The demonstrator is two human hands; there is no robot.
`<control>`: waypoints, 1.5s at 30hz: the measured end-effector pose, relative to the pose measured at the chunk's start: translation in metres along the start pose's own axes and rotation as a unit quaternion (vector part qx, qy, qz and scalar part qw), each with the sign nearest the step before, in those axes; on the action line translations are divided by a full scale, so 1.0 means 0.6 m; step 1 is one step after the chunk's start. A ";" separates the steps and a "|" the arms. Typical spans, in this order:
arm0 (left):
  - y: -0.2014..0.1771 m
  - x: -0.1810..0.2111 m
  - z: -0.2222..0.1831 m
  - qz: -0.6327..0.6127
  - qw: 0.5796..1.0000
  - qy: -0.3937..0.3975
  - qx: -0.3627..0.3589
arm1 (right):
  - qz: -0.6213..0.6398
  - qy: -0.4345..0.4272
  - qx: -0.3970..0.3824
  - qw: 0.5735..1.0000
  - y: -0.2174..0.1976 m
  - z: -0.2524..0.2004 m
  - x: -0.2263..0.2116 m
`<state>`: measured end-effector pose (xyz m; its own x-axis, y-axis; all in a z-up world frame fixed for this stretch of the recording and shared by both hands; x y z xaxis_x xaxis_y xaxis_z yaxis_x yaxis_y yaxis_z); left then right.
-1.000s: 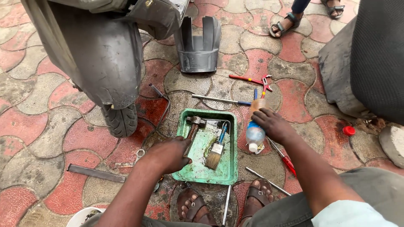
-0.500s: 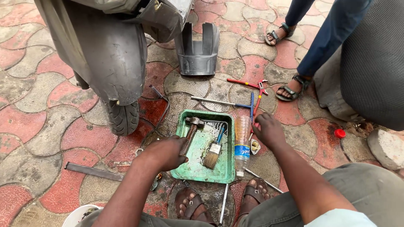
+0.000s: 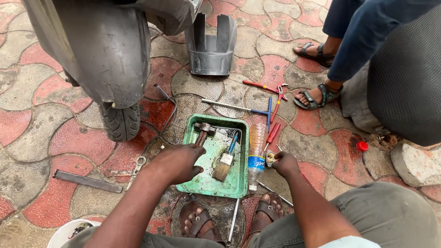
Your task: Cleaning and inspecting a motorcycle carburetor using fuel and a brush.
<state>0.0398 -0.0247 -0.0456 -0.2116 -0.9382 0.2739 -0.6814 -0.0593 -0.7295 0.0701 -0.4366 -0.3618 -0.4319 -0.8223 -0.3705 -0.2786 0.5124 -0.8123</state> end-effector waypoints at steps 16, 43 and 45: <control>-0.001 -0.007 0.010 0.011 1.000 0.015 0.008 | 0.006 0.009 0.099 0.995 -0.019 -0.058 -0.066; 0.001 -0.004 0.008 0.015 1.000 0.014 0.010 | -0.058 0.045 0.052 0.996 -0.070 -0.117 -0.142; 0.000 -0.005 0.009 0.016 1.000 0.019 0.014 | -0.045 0.025 0.061 0.997 -0.063 -0.110 -0.136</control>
<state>0.0441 -0.0239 -0.0497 -0.2602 -0.9260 0.2737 -0.6535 -0.0397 -0.7559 0.0592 -0.3726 -0.2715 -0.4526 -0.8488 -0.2733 -0.2126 0.4003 -0.8914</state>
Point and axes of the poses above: each hand's wrist, its own z-axis towards the middle knuckle, its own y-axis out of the palm, x = y × z, the point moved 4 cm from there along z, towards the middle knuckle, and after that the axes turned 1 degree about -x, right-handed, at the moved point
